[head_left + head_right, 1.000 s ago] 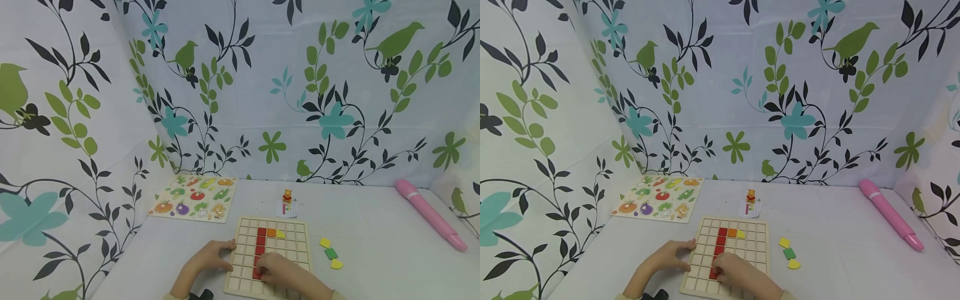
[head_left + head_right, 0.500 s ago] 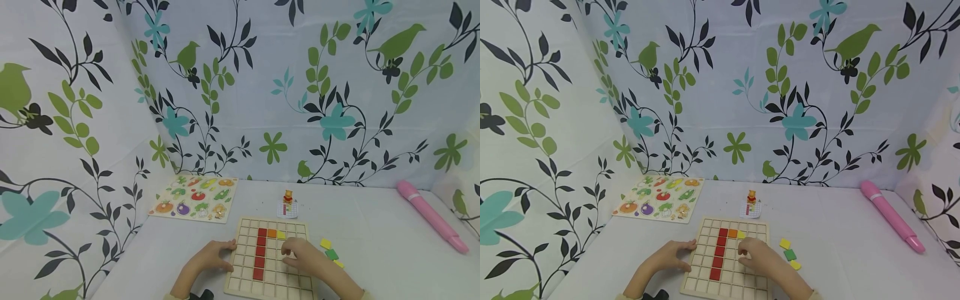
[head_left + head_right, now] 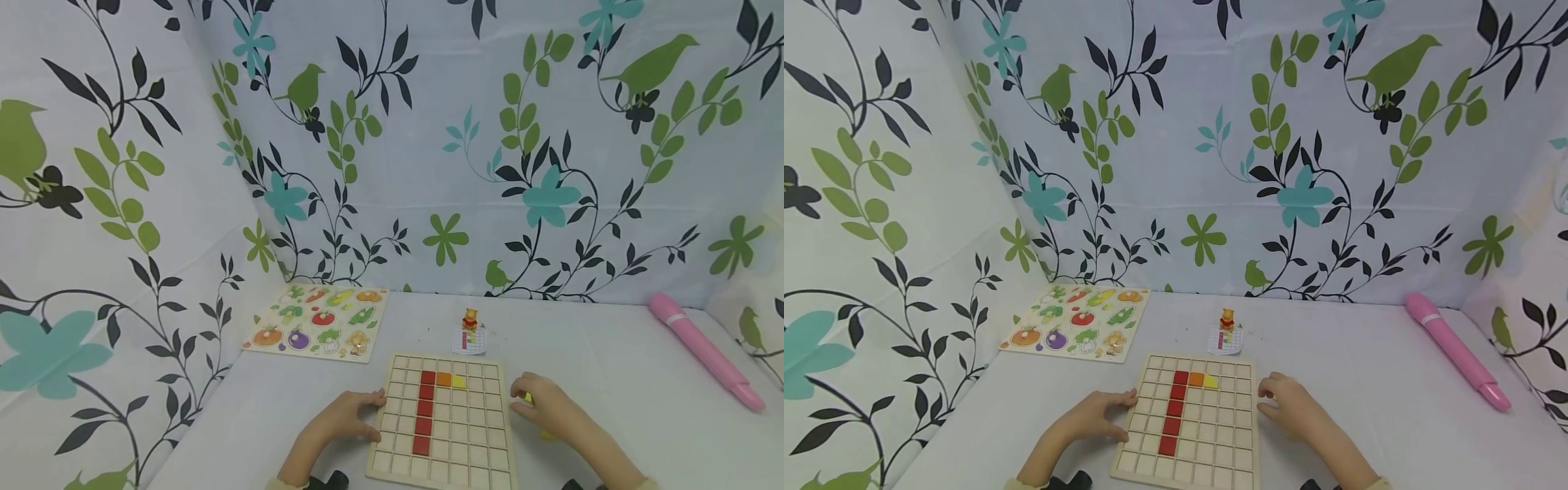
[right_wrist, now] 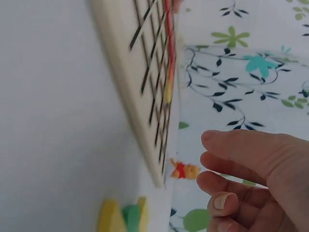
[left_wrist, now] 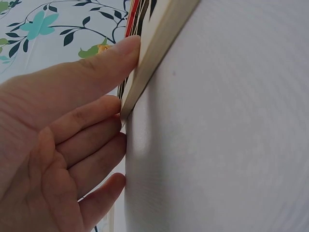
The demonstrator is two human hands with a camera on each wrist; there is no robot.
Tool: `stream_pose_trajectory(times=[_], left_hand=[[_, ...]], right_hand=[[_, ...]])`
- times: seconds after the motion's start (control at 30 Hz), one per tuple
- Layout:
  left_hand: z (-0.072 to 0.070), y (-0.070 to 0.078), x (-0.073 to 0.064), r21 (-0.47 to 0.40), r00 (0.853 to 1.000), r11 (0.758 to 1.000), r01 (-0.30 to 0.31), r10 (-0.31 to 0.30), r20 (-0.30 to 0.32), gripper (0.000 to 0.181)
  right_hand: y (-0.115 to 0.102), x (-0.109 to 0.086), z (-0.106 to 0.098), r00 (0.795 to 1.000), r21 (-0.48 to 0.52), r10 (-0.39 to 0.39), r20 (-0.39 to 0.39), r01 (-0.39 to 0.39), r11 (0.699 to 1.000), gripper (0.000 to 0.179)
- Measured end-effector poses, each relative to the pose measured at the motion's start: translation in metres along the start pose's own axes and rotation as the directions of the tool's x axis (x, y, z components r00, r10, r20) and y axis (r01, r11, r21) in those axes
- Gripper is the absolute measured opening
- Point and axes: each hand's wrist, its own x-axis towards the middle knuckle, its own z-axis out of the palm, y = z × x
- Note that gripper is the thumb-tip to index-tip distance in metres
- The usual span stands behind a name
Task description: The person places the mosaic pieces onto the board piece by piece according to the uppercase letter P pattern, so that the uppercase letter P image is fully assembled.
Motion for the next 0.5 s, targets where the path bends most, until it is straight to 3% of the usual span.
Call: stream_pose_trajectory(times=[0.17, 0.37, 0.5], left_hand=[[-0.001, -0.001, -0.001, -0.009, 1.0, 1.0, -0.005, 0.005, 0.001, 0.064], [-0.001, 0.002, -0.002, -0.025, 1.0, 1.0, -0.007, 0.007, 0.005, 0.064], [-0.002, 0.003, -0.003, -0.019, 1.0, 1.0, -0.01, 0.01, 0.001, 0.064]], right_hand=[[0.012, -0.004, 0.001, 0.994, -0.02, 0.108, 0.0, -0.108, 0.994, 0.011], [0.026, -0.011, 0.003, 0.993, -0.05, 0.117, -0.018, -0.118, 0.992, 0.02], [0.03, -0.012, 0.004, 0.984, -0.057, 0.175, 0.021, -0.174, 0.983, 0.033]])
